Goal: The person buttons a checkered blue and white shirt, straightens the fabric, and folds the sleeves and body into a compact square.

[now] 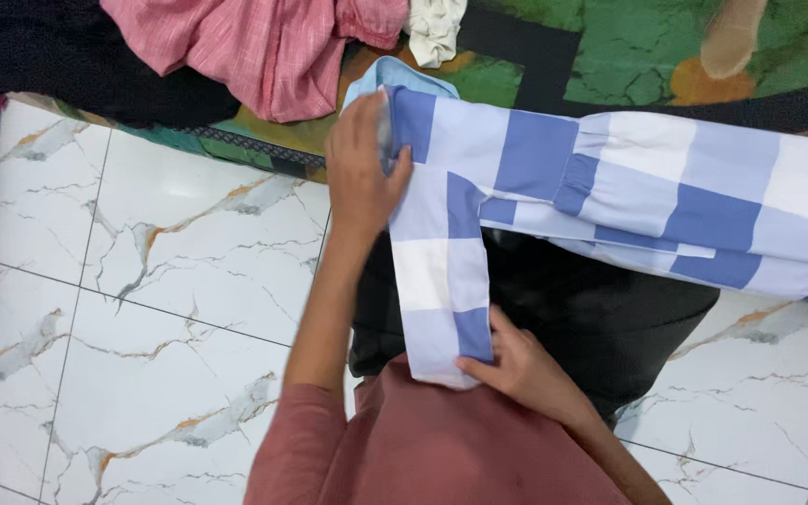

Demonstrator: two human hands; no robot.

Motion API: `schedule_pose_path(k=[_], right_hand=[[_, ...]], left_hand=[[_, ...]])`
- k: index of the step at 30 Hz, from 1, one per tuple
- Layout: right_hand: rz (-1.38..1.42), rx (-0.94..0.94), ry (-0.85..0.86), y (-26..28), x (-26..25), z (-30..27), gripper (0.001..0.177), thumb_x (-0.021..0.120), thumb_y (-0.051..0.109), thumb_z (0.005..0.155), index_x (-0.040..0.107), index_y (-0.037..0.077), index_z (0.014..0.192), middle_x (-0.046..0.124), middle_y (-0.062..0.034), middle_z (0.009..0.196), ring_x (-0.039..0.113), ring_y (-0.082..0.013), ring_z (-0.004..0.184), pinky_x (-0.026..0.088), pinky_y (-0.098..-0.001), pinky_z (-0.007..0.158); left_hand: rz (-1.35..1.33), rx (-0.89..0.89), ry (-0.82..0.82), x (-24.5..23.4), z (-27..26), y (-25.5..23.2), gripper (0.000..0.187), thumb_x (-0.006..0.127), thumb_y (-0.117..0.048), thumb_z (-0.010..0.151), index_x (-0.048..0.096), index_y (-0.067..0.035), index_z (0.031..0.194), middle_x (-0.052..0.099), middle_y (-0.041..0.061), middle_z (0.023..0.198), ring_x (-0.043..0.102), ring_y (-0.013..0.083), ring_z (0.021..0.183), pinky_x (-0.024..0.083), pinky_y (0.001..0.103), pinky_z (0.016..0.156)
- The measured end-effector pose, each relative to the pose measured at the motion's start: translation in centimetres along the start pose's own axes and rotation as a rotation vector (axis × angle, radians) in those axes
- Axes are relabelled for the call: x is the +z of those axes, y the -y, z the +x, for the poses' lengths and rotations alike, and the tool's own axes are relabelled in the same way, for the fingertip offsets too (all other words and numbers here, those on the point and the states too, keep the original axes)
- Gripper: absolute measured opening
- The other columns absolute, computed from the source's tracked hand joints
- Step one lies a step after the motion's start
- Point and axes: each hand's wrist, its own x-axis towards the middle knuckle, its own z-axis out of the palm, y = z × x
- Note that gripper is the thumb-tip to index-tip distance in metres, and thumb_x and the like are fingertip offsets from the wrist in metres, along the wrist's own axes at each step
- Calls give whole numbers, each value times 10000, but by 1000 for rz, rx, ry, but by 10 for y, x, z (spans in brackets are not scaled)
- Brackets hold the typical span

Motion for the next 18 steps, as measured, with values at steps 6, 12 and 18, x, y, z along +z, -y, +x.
schedule_pose_path(k=[6, 12, 18], right_hand=[[-41, -305, 28, 13, -9, -36, 692, 836, 141, 852, 404, 13, 1377, 798, -146, 1038, 812, -253, 988, 650, -350, 839], [-622, -1149, 89, 67, -9, -21, 609, 687, 9, 787, 572, -95, 1376, 756, -169, 1069, 758, -320, 1028, 591, -394, 957], [-680, -1246, -671, 69, -34, -3, 134, 683, 134, 996, 732, 9, 995, 762, -63, 913, 707, -176, 756, 592, -356, 739]], left_hand=[[-118, 332, 401, 0, 10, 45, 433, 634, 0, 919, 716, -133, 1323, 618, 74, 1496, 473, 334, 1466, 290, 497, 1250], [-310, 232, 475, -3, 16, 54, 485, 469, -20, 894, 721, -93, 1301, 606, 87, 1495, 440, 353, 1491, 227, 520, 1261], [-513, 149, 495, -6, 24, 62, 539, 430, -142, 809, 733, -64, 1248, 643, 111, 1451, 474, 324, 1490, 218, 507, 1291]])
